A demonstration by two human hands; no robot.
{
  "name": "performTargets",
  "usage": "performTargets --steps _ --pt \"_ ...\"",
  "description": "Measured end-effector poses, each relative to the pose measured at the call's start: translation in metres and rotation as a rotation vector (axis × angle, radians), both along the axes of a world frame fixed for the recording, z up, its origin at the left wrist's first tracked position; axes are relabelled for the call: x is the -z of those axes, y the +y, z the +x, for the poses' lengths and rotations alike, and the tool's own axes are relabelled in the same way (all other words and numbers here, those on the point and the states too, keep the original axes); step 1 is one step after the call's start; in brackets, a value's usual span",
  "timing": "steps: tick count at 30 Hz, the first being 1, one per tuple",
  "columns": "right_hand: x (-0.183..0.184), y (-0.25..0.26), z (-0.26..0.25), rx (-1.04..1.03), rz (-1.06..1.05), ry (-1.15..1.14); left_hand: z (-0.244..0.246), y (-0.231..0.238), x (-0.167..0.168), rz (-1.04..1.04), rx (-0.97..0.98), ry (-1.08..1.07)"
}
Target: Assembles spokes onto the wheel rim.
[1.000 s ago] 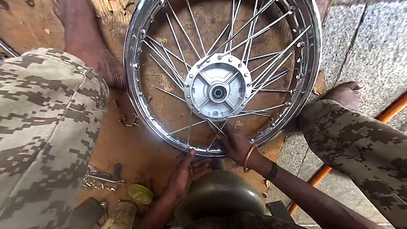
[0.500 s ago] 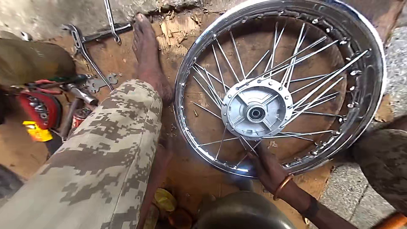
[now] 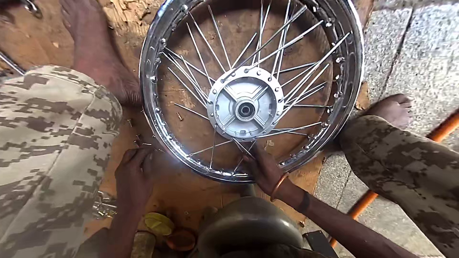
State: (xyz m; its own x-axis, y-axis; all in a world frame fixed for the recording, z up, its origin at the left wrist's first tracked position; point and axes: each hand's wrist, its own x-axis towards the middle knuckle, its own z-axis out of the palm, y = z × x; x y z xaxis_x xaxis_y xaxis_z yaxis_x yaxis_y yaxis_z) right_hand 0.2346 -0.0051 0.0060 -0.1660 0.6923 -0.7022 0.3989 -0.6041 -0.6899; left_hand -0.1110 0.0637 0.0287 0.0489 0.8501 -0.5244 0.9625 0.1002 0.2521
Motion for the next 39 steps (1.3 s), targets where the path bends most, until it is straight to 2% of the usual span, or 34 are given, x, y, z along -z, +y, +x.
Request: performTargets --steps 4,8,11,14,19,24,27,29,31,33,36,39 --pt "0.003 -0.001 0.000 0.033 0.005 0.056 0.014 -0.029 0.011 -0.033 -0.122 -0.064" --pt "0.001 -0.002 0.000 0.028 0.022 0.049 0.013 -0.018 0.017 0.194 -0.174 -0.038" --pt "0.004 -0.004 0.000 0.031 0.011 0.043 0.006 0.005 0.017 0.116 -0.109 -0.021" --pt "0.005 -0.005 -0.001 0.064 -0.035 0.063 0.008 0.006 0.020 0.113 -0.070 -0.018" --pt "0.005 -0.004 0.000 0.061 -0.064 0.077 0.004 0.001 0.019 0.063 -0.136 -0.018" --pt "0.001 0.000 0.000 0.058 -0.068 0.089 0.001 -0.003 -0.001 -0.065 -0.165 -0.079" --pt "0.000 0.001 0.000 0.045 -0.062 0.086 0.015 -0.024 -0.016 -0.272 -0.331 -0.274" --pt "0.001 0.000 0.001 0.032 -0.047 0.081 0.034 -0.050 -0.014 -0.483 -0.456 -0.443" --pt "0.000 0.003 0.002 0.007 -0.032 0.053 0.063 -0.072 -0.009 -0.690 -0.628 -0.617" --pt "0.001 0.003 0.002 -0.007 -0.032 0.041 0.095 -0.088 -0.006 -0.811 -0.841 -0.734" --pt "0.003 0.001 0.001 0.004 -0.042 0.071 0.123 -0.099 -0.003 -0.845 -1.068 -0.834" --pt "0.002 0.003 0.002 0.011 -0.059 0.085 0.135 -0.102 0.002 -0.794 -1.196 -0.871"
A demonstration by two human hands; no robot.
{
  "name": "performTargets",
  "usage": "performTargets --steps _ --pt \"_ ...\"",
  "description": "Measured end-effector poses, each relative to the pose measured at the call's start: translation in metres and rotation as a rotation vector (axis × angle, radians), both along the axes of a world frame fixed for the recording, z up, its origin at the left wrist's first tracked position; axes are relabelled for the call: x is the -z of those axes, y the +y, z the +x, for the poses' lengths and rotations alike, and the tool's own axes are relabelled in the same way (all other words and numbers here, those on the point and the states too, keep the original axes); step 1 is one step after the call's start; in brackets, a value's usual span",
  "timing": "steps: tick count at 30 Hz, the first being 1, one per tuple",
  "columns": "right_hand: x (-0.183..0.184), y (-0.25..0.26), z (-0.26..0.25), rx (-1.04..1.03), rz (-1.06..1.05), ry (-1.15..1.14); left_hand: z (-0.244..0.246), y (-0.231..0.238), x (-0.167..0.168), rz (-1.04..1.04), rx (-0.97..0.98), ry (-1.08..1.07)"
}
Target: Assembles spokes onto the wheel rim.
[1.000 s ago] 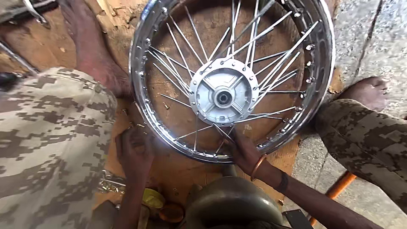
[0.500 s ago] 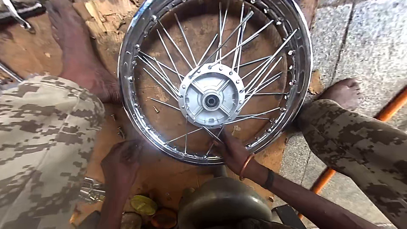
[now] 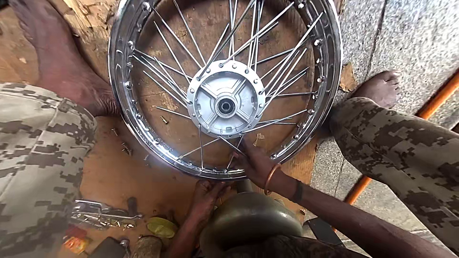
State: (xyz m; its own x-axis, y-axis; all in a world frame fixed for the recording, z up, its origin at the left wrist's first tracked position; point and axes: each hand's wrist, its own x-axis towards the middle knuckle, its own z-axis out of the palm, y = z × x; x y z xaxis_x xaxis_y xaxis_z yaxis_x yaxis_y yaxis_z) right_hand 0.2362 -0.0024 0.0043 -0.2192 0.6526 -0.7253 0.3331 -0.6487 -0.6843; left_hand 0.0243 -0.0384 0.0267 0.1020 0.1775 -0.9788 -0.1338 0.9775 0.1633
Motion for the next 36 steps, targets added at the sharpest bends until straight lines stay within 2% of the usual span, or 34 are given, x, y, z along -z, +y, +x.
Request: performTargets --steps 2,7,13,20,25,33,36 --pt "0.0002 0.0008 0.0000 0.002 0.001 -0.002 0.0057 0.0003 0.0035 0.016 -0.039 0.034" --pt "0.0010 0.0006 0.0006 -0.019 0.036 -0.023 0.0104 -0.0001 0.0044 0.085 0.066 0.091" --pt "-0.0009 0.0030 0.0020 -0.030 0.027 0.000 0.0065 -0.0005 0.0005 0.017 -0.130 0.106" --pt "0.0009 0.0018 0.0022 -0.036 0.046 -0.006 0.0029 -0.0004 0.0019 0.028 -0.091 0.036" --pt "0.0028 0.0004 0.0022 -0.009 0.037 0.046 0.0042 0.0016 0.0037 -0.090 -0.193 0.039" --pt "0.0025 -0.0009 -0.0012 0.035 0.028 0.064 0.0065 -0.0027 0.0073 0.044 -0.131 0.103" --pt "0.0015 -0.0010 -0.0028 0.023 0.017 0.034 0.0065 -0.0023 0.0045 0.025 -0.138 0.101"
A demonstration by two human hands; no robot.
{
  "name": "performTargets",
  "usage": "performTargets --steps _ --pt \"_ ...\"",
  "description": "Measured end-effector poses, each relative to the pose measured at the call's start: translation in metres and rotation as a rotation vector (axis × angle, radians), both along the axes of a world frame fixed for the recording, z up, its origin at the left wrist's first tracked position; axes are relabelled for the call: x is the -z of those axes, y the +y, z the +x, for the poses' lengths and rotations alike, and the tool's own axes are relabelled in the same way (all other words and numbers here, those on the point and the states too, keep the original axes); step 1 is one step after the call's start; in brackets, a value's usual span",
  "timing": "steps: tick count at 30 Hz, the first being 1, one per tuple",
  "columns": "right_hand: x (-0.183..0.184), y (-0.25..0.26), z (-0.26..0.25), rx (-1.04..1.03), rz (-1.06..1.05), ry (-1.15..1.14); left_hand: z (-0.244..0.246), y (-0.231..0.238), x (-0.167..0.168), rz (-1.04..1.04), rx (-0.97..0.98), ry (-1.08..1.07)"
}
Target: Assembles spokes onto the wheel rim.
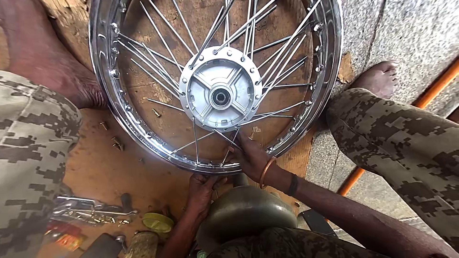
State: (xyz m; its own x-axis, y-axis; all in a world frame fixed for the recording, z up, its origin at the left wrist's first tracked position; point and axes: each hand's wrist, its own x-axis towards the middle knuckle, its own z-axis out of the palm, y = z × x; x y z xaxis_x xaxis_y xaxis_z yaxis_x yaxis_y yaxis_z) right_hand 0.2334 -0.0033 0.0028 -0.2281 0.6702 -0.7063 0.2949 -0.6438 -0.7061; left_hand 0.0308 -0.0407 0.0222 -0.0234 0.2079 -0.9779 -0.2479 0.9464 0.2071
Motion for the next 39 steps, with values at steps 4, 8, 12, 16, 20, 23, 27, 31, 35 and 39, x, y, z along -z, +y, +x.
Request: performTargets --steps 4,8,12,16,20,23,27,31,35,39 --pt "-0.001 0.003 0.001 -0.017 -0.011 0.000 0.001 0.000 -0.001 0.000 -0.026 0.012" --pt "0.001 0.001 0.002 0.001 -0.006 0.043 0.005 -0.005 0.004 0.169 0.115 0.200" --pt "0.000 0.002 0.003 -0.017 -0.017 0.036 0.006 -0.001 0.002 0.214 0.259 0.244" --pt "0.003 0.002 0.004 -0.007 -0.006 0.043 -0.008 0.000 0.003 0.279 0.383 -0.008" --pt "-0.001 0.004 0.005 -0.057 0.004 -0.016 -0.005 -0.004 0.009 0.309 0.311 0.107" --pt "-0.002 0.002 0.005 -0.059 0.030 -0.026 -0.003 -0.004 0.008 0.271 0.333 0.171" --pt "0.000 0.002 0.005 -0.053 0.034 -0.008 -0.004 -0.003 0.006 0.338 0.374 0.070" --pt "0.000 0.000 0.005 -0.050 0.054 -0.020 -0.001 -0.005 0.007 0.319 0.325 0.133" --pt "0.000 0.002 0.005 -0.034 0.013 -0.009 -0.001 -0.006 0.007 0.330 0.350 0.123" --pt "0.004 -0.002 0.005 -0.001 -0.009 0.018 -0.002 -0.005 0.007 0.244 0.343 0.050"
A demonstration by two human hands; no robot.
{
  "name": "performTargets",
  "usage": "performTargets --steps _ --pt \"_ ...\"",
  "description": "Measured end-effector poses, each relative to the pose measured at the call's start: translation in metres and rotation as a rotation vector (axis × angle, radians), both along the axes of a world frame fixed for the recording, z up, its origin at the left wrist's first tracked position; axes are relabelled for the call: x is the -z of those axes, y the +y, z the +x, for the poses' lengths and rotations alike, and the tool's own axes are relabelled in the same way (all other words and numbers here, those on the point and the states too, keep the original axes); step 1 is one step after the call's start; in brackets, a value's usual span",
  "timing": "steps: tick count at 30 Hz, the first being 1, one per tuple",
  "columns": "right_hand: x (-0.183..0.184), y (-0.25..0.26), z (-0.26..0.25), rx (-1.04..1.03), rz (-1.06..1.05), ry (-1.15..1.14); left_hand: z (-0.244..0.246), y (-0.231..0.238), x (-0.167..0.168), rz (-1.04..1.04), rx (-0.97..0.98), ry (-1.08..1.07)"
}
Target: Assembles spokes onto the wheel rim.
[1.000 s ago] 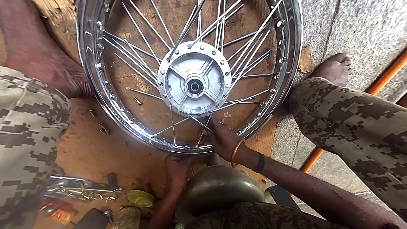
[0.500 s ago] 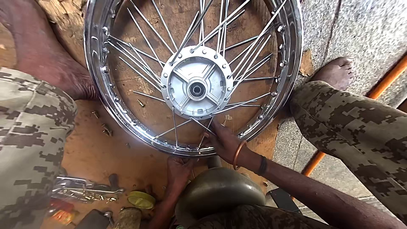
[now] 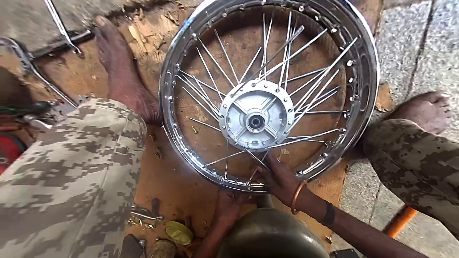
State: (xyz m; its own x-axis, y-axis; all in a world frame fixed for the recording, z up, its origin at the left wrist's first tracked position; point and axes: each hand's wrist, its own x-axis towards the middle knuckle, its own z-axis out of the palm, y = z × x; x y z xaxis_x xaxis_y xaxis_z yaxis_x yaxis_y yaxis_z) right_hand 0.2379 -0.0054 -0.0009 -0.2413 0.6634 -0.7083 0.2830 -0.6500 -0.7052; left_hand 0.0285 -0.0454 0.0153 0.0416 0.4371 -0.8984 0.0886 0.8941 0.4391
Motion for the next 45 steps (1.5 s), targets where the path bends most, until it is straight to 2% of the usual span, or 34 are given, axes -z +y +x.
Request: performTargets --steps 3,7,10,12,15,17,19,21,23,25,30,36,39,43,45 --pt "0.000 0.000 -0.002 0.030 -0.021 0.025 0.006 0.000 0.000 0.045 -0.044 0.066" --pt "0.001 0.000 -0.001 0.015 0.000 0.010 0.002 0.001 -0.002 -0.055 -0.114 -0.042" --pt "0.004 -0.003 -0.002 -0.005 0.005 -0.015 0.008 0.001 0.002 -0.018 -0.094 0.061" --pt "0.004 -0.005 -0.001 0.000 -0.010 -0.008 -0.005 0.008 -0.003 -0.072 0.154 0.020" --pt "0.003 -0.001 0.006 -0.057 0.023 -0.032 -0.062 0.044 -0.012 -0.164 0.821 -0.010" --pt "-0.002 0.003 0.014 -0.137 0.036 -0.062 -0.100 0.079 -0.027 -0.181 0.952 0.185" --pt "-0.009 0.009 0.025 -0.235 0.044 -0.058 -0.127 0.113 -0.037 -0.006 0.865 0.526" --pt "-0.018 0.016 0.037 -0.322 0.047 -0.038 -0.131 0.140 -0.039 0.226 0.746 0.782" --pt "-0.024 0.021 0.047 -0.414 0.052 -0.058 -0.125 0.154 -0.032 0.361 0.705 0.888" --pt "-0.025 0.027 0.054 -0.499 0.067 -0.072 -0.129 0.161 -0.019 0.409 0.723 0.923" --pt "-0.022 0.040 0.068 -0.586 0.083 -0.008 -0.145 0.154 0.001 0.415 0.657 0.928" --pt "-0.010 0.029 0.068 -0.558 0.194 0.014 -0.145 0.144 0.005 0.414 0.645 0.996" --pt "-0.010 0.027 0.066 -0.562 0.223 0.011 -0.136 0.128 0.000 0.450 0.581 0.858" --pt "-0.015 0.031 0.056 -0.576 0.235 0.047 -0.087 0.082 -0.011 0.166 0.562 0.598" --pt "-0.019 0.031 0.048 -0.560 0.225 0.072 -0.063 0.061 -0.013 -0.010 0.481 0.488"
